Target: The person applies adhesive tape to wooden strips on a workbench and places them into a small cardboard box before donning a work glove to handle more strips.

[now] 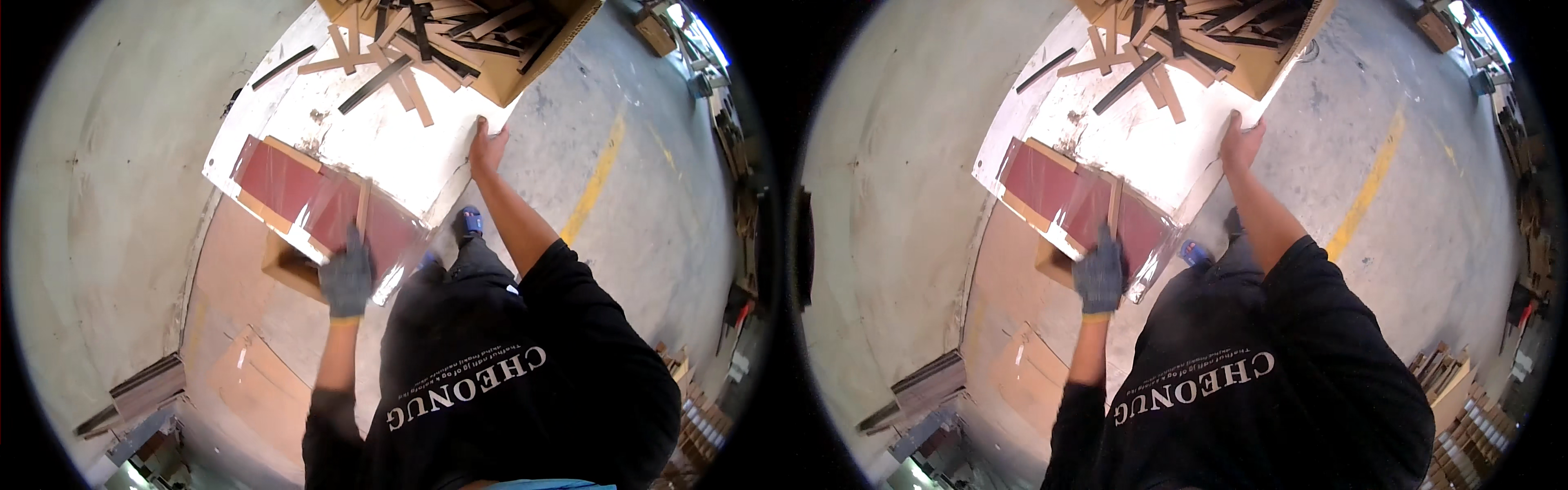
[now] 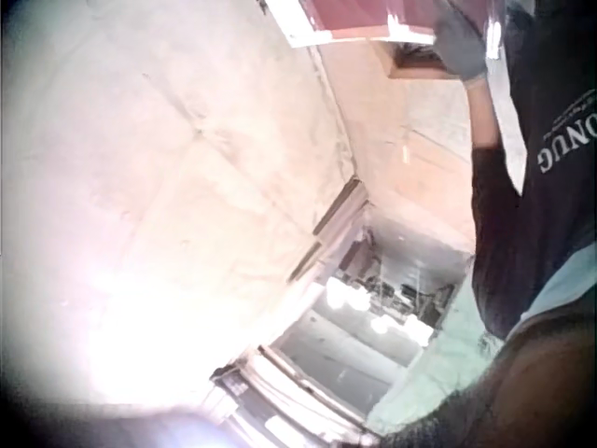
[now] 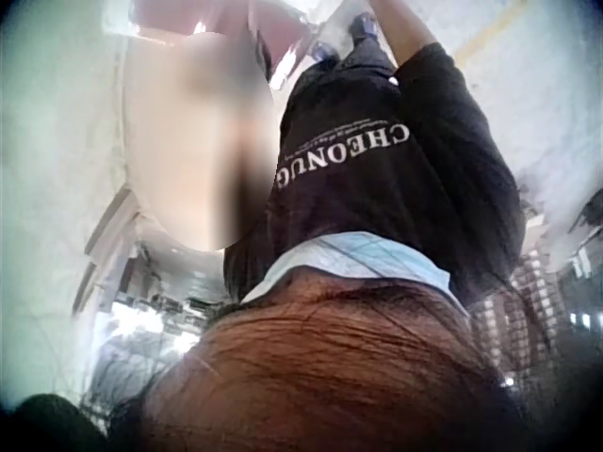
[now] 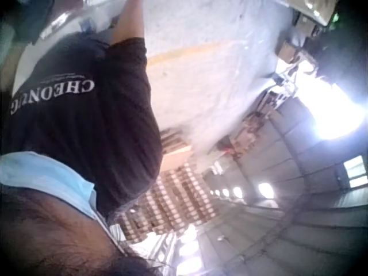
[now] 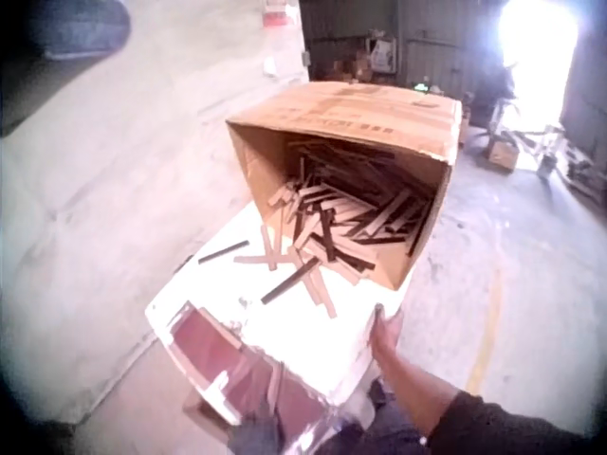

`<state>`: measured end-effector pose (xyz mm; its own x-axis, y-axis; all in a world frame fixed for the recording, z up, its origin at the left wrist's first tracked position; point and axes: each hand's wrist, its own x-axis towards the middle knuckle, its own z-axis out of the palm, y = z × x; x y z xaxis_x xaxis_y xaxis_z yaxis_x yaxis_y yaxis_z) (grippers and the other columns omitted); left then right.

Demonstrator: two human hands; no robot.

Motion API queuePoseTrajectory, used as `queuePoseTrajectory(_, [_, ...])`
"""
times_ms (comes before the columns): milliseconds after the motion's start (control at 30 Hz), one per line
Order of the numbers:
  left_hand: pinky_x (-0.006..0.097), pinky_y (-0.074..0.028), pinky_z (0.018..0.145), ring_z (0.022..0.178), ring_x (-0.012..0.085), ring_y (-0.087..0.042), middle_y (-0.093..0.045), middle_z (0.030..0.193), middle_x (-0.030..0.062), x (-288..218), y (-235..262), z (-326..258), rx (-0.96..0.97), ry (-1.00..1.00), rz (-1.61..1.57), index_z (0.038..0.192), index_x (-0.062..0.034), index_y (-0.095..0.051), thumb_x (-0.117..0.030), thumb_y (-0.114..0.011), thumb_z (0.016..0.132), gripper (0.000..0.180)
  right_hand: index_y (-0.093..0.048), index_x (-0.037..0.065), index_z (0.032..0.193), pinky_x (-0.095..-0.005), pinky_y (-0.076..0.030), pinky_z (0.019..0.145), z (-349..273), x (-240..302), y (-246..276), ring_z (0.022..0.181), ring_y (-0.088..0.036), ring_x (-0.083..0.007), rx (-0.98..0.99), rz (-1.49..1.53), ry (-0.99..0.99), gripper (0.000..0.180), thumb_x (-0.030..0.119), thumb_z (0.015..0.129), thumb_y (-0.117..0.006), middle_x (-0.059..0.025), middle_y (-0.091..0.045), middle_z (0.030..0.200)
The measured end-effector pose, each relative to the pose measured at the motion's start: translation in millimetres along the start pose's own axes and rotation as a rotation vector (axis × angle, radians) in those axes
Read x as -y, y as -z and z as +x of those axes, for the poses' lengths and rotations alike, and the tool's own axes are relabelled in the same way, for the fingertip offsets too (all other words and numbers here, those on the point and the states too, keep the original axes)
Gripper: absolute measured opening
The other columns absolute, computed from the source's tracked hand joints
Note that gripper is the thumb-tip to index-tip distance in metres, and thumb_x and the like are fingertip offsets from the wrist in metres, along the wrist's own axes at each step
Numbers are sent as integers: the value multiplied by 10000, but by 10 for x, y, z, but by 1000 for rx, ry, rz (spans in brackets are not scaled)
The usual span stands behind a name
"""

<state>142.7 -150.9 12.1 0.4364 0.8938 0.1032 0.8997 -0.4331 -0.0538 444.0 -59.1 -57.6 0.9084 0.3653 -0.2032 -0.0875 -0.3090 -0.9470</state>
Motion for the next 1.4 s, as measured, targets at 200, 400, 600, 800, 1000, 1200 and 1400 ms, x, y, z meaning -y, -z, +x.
queuePoseTrajectory(200, [395,-422,428,440,269,-547,-561,540,117,-133,66,260,36,73,-34,1326,-59,-411,-314,-463,926,477,-338,-13,1323,-374,-324,1007,215,-94,15,1202,-433,-329,-30,-87,-106,680,369,828,-604,-207,-456,1294])
queuePoseTrajectory(400, [367,-399,406,439,252,-535,-605,625,102,-301,169,-690,161,126,-96,1307,-15,-423,-224,-598,836,544,-335,-18,1323,-371,-314,1015,127,-77,19,1217,-416,-328,-28,-94,-31,679,365,829,-600,-213,-433,1311])
queuePoseTrajectory(600, [397,-440,443,474,285,-572,-584,576,139,179,231,749,-67,221,-108,1292,-108,-470,-303,-529,885,455,-323,-20,1331,-370,-305,1023,71,-42,-33,1223,-406,-330,19,-17,-61,683,359,833,-596,-208,-418,1323])
queuePoseTrajectory(800, [416,-449,482,518,296,-574,-577,601,124,-52,-40,-36,41,134,-42,1268,-141,-496,-333,-516,887,427,-319,-21,1333,-381,-300,1026,138,-146,-32,1234,-391,-334,-16,-64,0,683,348,831,-601,-213,-409,1330])
queuePoseTrajectory(1000, [415,-459,597,685,313,-588,-578,761,169,-186,253,193,72,186,-186,1119,-89,-563,-368,-498,881,373,-319,17,1344,-377,-310,1018,159,-94,-22,1211,-407,-347,-25,-75,-48,691,372,821,-600,-234,-423,1296])
queuePoseTrajectory(1200, [420,-467,614,723,313,-594,-581,786,165,-396,207,154,30,208,-117,977,-60,-579,-315,-524,867,283,-314,25,1347,-378,-314,1016,151,-90,-23,1204,-416,-339,0,-66,-54,685,375,828,-592,-224,-419,1294])
queuePoseTrajectory(1400, [448,-456,493,525,330,-581,-590,628,141,-312,182,-104,165,223,-180,1191,-104,-491,-328,-551,848,414,-315,7,1341,-377,-301,1028,164,-121,20,1218,-398,-340,-12,-81,-43,687,369,828,-594,-223,-406,1311])
